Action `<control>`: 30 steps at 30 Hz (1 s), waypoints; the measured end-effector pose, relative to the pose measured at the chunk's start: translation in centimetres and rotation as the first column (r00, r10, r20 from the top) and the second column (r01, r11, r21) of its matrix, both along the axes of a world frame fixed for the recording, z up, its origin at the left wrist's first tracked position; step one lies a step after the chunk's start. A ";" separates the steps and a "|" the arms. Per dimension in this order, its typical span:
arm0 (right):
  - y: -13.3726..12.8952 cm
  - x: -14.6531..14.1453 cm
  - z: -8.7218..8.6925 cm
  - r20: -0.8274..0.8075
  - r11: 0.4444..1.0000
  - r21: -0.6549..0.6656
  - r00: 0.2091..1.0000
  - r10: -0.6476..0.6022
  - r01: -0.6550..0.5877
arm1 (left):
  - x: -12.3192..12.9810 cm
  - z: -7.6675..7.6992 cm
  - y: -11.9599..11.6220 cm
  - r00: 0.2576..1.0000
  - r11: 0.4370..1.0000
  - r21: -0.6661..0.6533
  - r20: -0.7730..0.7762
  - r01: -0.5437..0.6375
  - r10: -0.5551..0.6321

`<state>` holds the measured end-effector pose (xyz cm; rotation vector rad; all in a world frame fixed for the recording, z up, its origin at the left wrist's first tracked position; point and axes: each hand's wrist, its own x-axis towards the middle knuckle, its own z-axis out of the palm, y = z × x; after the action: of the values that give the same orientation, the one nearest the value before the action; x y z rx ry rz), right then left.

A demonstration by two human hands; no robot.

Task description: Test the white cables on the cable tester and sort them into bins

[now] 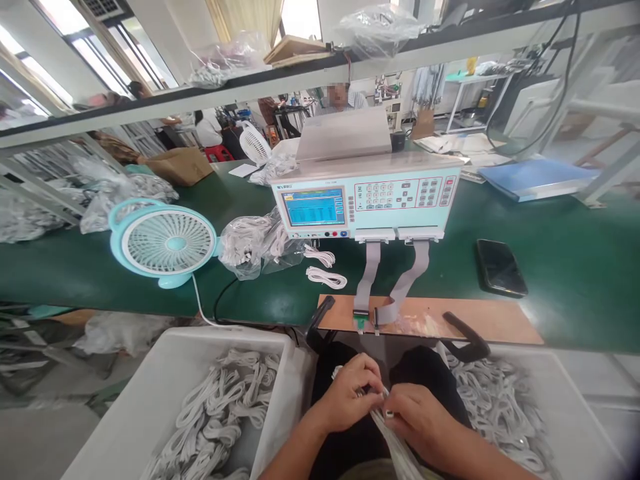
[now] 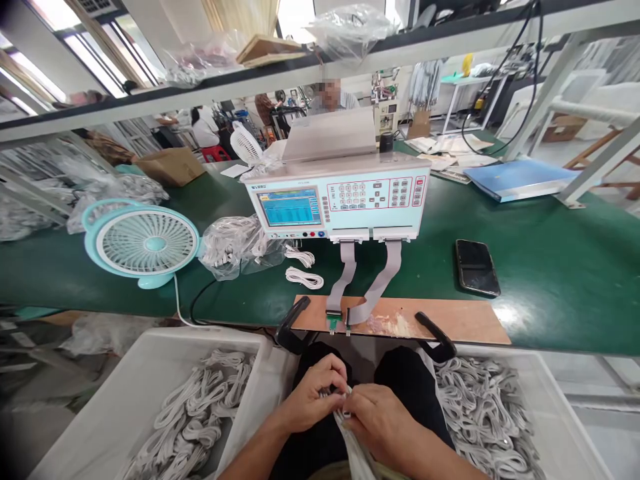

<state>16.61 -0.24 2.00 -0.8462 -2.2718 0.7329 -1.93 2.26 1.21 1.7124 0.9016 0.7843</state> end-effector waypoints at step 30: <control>5.5 -3.3 -3.4 -0.356 0.547 -0.832 0.664 -0.657 0.094 | 1.0 -2.5 2.8 0.820 0.751 -0.515 0.149 -0.413 0.553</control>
<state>13.34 5.23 -1.38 -1.1995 -0.9941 1.5197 -0.97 5.03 -1.25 0.9036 1.2339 1.0364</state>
